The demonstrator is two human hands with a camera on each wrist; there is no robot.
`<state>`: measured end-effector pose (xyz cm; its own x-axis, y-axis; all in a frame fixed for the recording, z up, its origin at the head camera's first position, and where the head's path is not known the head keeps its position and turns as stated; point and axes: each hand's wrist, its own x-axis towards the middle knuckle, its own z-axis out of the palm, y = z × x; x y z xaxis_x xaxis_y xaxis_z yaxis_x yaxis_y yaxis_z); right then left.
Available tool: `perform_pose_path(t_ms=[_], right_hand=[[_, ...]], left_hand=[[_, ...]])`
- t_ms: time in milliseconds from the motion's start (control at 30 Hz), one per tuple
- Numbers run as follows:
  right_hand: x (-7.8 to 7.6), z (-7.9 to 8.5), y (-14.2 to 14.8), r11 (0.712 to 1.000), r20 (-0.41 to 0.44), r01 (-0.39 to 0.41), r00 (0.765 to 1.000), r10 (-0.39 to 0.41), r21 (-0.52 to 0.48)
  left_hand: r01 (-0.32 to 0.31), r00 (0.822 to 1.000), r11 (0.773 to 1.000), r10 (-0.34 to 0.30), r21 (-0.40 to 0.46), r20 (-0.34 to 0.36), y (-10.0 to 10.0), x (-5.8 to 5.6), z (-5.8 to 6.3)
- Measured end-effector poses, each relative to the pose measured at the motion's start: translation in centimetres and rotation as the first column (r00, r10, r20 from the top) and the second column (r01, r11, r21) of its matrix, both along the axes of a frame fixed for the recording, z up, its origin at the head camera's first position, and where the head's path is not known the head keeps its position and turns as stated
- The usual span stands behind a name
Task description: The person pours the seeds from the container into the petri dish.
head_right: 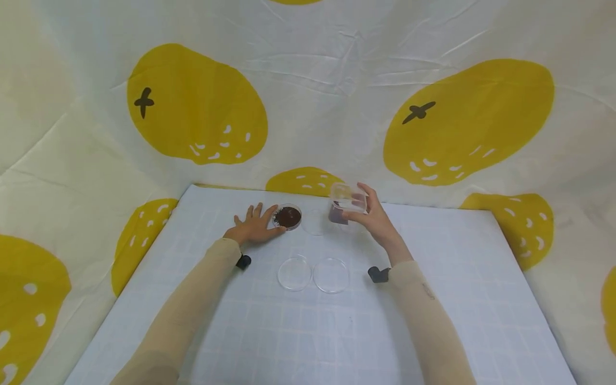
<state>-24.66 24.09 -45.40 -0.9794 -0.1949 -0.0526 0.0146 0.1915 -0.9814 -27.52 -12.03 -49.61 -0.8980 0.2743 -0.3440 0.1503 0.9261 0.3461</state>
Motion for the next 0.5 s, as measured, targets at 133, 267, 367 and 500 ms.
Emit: perform_pose_path(t_ms=[133,267,367,500], right_hand=[[0.8,0.2,1.1,1.000,-0.016,-0.002,1.000,0.002,-0.008],[1.7,0.3,2.7,1.000,-0.041,-0.017,0.999,0.017,0.005],[2.6,0.3,4.5,0.999,-0.066,-0.034,0.997,0.034,0.004],[4.3,0.5,7.1,0.999,-0.084,-0.034,0.996,0.036,0.021]], left_hand=[[0.004,1.000,1.000,-0.004,-0.006,0.000,-0.1,0.1,0.1],[0.009,1.000,1.000,-0.009,-0.006,-0.001,-0.1,0.1,0.1],[0.010,1.000,1.000,-0.010,0.003,0.000,-0.1,0.1,0.1],[0.008,1.000,1.000,-0.008,0.009,0.004,-0.1,-0.1,-0.2]])
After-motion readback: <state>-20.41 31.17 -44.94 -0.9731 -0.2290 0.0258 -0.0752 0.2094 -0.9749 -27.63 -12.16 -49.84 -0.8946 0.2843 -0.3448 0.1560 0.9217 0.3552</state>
